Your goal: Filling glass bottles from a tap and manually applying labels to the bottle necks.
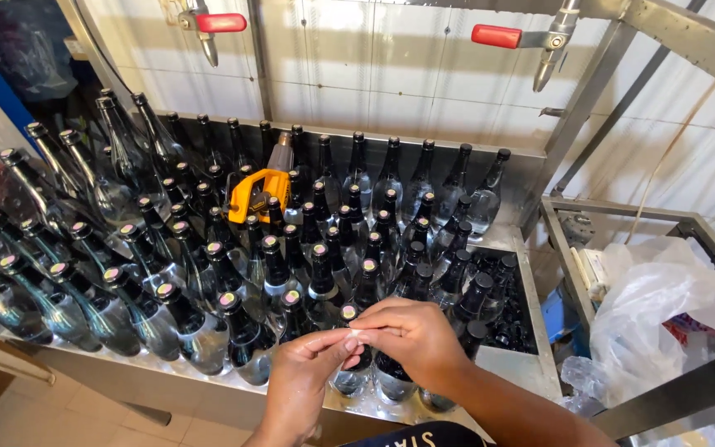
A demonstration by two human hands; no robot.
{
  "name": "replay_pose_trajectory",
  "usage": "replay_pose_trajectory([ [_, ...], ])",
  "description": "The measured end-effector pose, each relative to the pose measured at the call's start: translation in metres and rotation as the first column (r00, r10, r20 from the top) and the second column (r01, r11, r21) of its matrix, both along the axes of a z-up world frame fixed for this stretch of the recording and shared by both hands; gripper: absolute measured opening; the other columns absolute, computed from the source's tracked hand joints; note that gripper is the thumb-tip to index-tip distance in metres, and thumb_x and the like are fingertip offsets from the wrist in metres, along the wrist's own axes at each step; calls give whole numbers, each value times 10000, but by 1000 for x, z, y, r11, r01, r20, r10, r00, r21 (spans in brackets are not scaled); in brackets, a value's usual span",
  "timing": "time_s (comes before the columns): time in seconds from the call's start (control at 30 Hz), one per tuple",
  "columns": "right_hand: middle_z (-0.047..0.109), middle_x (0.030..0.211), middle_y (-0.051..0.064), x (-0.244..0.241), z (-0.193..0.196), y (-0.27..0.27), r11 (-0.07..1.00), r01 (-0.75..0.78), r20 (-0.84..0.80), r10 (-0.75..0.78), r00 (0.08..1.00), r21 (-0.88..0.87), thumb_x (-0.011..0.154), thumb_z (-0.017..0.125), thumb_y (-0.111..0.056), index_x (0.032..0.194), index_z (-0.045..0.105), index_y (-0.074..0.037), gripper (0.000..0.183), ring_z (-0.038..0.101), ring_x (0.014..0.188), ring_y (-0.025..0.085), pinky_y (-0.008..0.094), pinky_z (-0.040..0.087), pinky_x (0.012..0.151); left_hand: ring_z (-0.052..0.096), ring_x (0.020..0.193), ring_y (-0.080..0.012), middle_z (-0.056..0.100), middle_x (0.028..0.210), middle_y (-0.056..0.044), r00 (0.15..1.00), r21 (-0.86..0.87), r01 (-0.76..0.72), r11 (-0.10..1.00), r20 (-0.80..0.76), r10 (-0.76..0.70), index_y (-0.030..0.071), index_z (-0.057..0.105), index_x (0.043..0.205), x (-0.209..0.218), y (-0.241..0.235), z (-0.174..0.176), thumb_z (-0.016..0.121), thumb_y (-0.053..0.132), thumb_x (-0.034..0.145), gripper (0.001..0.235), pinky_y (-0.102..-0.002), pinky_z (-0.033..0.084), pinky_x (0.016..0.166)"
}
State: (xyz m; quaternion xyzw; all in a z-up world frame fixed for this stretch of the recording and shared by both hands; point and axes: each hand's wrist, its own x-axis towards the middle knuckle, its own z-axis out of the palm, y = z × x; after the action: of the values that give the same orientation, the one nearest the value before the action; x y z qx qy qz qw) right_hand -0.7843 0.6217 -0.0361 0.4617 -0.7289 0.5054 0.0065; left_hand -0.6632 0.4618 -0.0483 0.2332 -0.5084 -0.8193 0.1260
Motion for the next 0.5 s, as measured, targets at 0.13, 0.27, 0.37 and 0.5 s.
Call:
replay_pose_trajectory([
  [0.13,869,1048,151,-9,-4,6,989,-77,485,129,865,-127,924,857,-202,1058,923,-24,232,836,932,240,353,696,842,747,856,-208,942,990,-152,999,-243,29,969,21,-25,-16,975,1136,1,1,-1,862,112,906,286,-357,639,833],
  [0.27,782,1067,126,-23,-5,21,980,-126,131,146,981,-151,1052,707,-244,1124,860,-14,286,780,863,177,246,751,752,714,832,-172,906,994,-82,993,-314,74,946,113,-40,47,968,1242,-2,0,-6,845,150,935,347,-319,551,796],
  [0.37,867,801,53,-40,-18,43,967,213,-309,-248,918,-143,984,792,-103,1103,875,-82,147,784,643,83,153,625,456,735,844,-242,853,964,-212,999,-94,-33,995,10,34,-93,900,1201,-9,-2,-33,806,-33,963,263,-382,687,841],
  [0.5,907,979,102,-52,-59,57,971,236,-494,-228,839,-48,993,816,-87,1102,869,-66,123,918,848,193,221,812,692,769,914,-300,858,1018,-267,998,70,-41,997,48,38,-132,847,1180,-13,-6,-32,791,-91,965,226,-392,647,905],
])
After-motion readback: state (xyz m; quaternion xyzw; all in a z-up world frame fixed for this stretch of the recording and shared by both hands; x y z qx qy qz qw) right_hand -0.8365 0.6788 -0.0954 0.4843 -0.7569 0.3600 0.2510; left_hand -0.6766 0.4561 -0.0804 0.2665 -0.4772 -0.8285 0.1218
